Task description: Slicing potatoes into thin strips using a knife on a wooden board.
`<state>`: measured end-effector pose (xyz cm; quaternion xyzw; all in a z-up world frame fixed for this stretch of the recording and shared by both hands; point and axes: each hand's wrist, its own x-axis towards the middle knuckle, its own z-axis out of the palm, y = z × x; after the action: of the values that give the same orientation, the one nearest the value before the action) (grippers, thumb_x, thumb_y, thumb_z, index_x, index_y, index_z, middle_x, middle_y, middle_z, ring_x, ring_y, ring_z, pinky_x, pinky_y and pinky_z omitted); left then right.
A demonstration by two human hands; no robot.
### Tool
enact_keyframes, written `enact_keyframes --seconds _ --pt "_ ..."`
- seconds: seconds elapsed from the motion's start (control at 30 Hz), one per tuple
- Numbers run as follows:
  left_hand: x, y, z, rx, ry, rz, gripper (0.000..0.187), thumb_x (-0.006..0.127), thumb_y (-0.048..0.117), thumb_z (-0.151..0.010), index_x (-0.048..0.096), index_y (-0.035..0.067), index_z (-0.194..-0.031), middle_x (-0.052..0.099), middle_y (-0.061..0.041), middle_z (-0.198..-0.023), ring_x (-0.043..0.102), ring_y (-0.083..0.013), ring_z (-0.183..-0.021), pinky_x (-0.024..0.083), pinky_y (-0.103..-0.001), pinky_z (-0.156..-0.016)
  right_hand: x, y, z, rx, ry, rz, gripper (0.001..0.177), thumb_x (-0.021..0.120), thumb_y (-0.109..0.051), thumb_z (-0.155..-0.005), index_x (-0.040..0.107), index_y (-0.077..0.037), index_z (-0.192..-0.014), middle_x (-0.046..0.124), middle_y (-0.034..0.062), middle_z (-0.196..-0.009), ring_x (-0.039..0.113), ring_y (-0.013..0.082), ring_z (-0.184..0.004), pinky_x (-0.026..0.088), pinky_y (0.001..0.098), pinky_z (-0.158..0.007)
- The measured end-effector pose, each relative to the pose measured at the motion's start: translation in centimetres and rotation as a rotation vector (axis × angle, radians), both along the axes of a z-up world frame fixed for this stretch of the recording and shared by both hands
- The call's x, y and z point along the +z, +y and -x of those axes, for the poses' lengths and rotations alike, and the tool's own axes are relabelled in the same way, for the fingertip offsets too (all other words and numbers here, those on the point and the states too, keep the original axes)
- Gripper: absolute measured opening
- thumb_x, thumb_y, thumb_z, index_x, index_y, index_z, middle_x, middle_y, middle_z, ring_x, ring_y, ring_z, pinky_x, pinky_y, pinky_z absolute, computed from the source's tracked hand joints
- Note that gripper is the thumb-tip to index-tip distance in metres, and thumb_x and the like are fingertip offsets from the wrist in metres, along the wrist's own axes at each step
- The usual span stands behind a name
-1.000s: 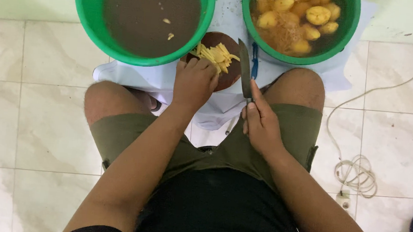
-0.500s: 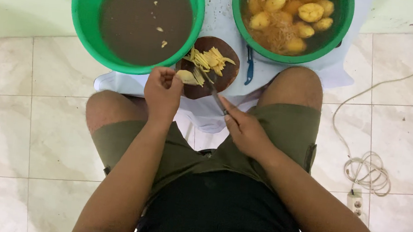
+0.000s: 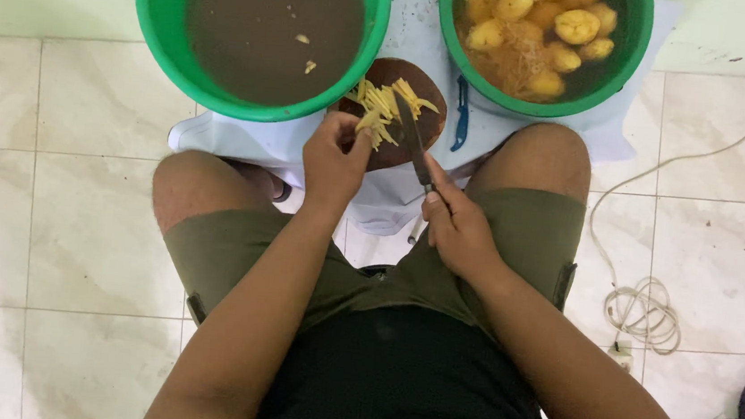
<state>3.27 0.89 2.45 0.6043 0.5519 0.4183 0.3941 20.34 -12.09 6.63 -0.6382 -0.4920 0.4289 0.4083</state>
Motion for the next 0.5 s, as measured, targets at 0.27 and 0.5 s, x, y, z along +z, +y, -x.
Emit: enact_keyframes --seconds 0.27,0.5 --pt "2.4 0.4 -0.8 -0.19 0.276 -0.433 0.006 0.073 0.011 -0.092 0.069 0.011 -0.096 0.074 -0.01 -0.117 0.073 -0.0349 -0.103 0.054 -0.049 -0.084 0.7 0.1 0.0 -0.025 0.054 -0.071 0.05 0.037 -0.009 -0.107 0.041 -0.013 -0.156 0.062 0.0087 -0.076 0.06 0.0155 -0.053 0.055 0.0293 -0.055" --pt "0.9 1.5 -1.4 -0.217 0.137 -0.35 0.005 0.075 0.012 -0.095 0.072 0.012 -0.099 0.071 -0.005 -0.11 0.072 -0.0324 -0.103 0.059 -0.041 -0.084 -0.1 0.2 -0.2 -0.042 0.071 -0.084 0.05 0.035 -0.008 -0.108 0.038 -0.011 -0.157 0.061 0.0088 -0.076 0.061 0.0166 -0.051 0.053 0.029 -0.05"
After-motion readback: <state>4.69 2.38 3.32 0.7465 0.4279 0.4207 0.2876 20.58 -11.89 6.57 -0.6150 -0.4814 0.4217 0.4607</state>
